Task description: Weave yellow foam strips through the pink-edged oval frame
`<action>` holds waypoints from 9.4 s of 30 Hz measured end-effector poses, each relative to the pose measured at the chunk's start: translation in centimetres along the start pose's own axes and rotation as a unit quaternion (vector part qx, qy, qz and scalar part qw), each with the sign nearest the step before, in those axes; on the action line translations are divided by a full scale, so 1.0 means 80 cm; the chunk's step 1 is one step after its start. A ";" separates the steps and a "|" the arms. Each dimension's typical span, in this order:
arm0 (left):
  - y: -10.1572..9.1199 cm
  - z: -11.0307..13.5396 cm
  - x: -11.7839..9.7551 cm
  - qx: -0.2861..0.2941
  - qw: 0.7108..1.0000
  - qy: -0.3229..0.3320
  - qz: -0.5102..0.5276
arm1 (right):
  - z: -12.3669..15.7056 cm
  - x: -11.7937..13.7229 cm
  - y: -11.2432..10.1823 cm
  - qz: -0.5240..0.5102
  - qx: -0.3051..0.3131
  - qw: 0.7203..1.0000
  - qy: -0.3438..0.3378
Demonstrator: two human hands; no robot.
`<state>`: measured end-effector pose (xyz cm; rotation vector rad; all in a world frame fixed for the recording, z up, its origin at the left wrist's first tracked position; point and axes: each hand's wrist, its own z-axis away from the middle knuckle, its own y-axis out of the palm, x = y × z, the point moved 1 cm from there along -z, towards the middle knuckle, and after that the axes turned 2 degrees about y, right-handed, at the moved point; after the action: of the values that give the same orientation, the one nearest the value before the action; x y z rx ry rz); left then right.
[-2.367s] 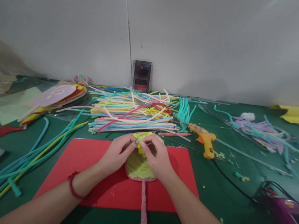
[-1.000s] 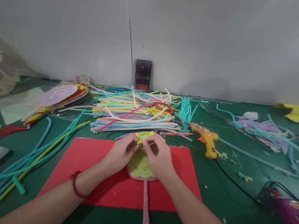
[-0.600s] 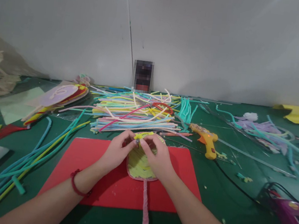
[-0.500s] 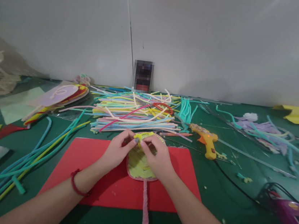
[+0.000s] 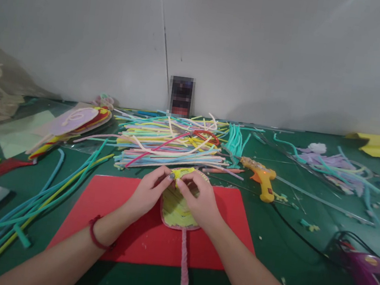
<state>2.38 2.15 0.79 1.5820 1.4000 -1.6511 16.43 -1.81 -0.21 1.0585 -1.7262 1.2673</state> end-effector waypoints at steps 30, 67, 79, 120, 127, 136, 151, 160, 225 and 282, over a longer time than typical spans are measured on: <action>0.001 0.002 0.004 -0.020 1.000 0.020 0.005 | 0.002 -0.003 -0.001 -0.048 0.024 0.999 -0.003; -0.002 0.002 0.003 -0.006 0.992 0.105 -0.068 | 0.000 -0.006 0.001 -0.022 -0.023 0.999 0.012; -0.002 0.002 0.006 -0.036 0.992 0.098 -0.068 | -0.001 -0.007 0.000 -0.030 -0.023 0.999 0.020; -0.003 -0.002 0.005 -0.063 0.992 0.095 -0.050 | 0.001 -0.012 -0.004 -0.061 -0.120 0.990 0.046; -0.004 -0.002 0.003 -0.068 0.992 0.095 -0.055 | -0.001 -0.007 -0.007 -0.100 -0.154 0.982 0.037; -0.002 0.000 0.004 -0.045 0.992 0.105 -0.046 | 0.001 -0.007 -0.003 0.027 -0.093 0.995 0.013; 0.000 0.002 0.004 -0.024 0.983 0.153 -0.096 | 0.001 -0.001 -0.001 0.072 -0.067 0.995 -0.010; -0.001 0.002 0.003 -0.020 0.987 0.130 -0.092 | 0.001 -0.003 -0.002 0.058 -0.073 0.996 -0.002; -0.001 0.002 0.003 -0.003 0.985 0.148 -0.090 | 0.001 0.003 -0.002 0.060 -0.064 0.996 -0.030; -0.001 0.002 0.009 -0.058 0.993 0.052 -0.093 | 0.001 -0.009 0.000 0.011 0.005 0.999 -0.031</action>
<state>2.04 2.27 0.14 1.5314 1.7108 -1.5747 16.69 -1.77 -0.92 1.0980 -1.7835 1.2697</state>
